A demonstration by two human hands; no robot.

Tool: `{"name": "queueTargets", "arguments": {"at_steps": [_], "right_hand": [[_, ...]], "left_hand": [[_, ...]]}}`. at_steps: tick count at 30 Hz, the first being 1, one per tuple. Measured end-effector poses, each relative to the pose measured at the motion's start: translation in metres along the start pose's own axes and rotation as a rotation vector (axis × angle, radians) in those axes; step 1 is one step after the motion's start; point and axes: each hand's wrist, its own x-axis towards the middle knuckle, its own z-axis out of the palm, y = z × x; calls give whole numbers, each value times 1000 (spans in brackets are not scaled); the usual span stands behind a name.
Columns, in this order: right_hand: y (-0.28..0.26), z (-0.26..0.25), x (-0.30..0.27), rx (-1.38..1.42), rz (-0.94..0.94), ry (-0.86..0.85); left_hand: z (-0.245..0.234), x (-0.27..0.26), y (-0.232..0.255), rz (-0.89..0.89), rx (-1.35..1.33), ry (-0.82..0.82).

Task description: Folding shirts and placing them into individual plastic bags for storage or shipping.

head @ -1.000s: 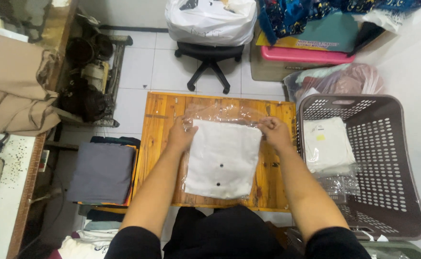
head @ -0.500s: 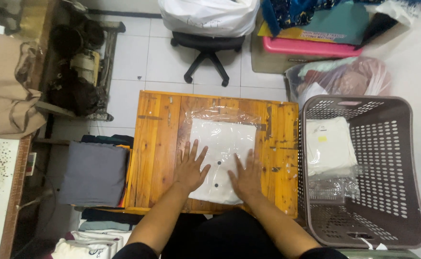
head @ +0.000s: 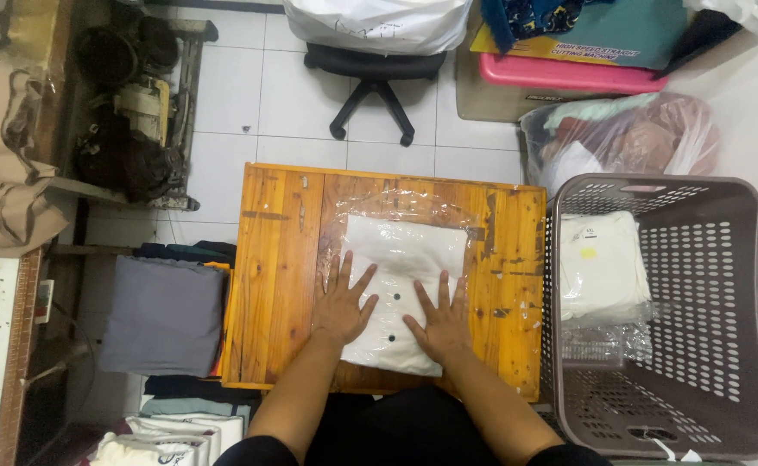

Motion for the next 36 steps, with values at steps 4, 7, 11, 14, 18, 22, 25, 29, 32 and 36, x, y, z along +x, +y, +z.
{"name": "queueTargets", "arguments": {"at_steps": [4,7,11,14,18,22,25,29,32,36], "right_hand": [[0,-20,10,-25,-21,-25],[9,-20,21,-76,-53,23],[22,-3,49,-109,-111,351],[3,-34,66,-48,-48,199],[-5,-39,86,-36,3,146],[5,-17,101,4,-40,235],[8,-10,104,10,-40,244],[7,-14,104,2,-30,227],[6,-28,107,-73,40,193],[55,-3,157,-99,7,946]], "left_hand": [[-9,5,5,-27,-23,-2],[-9,13,10,-48,-49,43],[-35,24,31,17,-111,113],[-43,40,36,68,-75,81],[-45,52,35,32,-22,84],[-42,57,30,52,-53,105],[-45,59,31,45,-58,59],[-47,61,31,40,-73,35],[-29,86,16,51,-126,221],[-23,131,-26,-23,-78,607]]}}
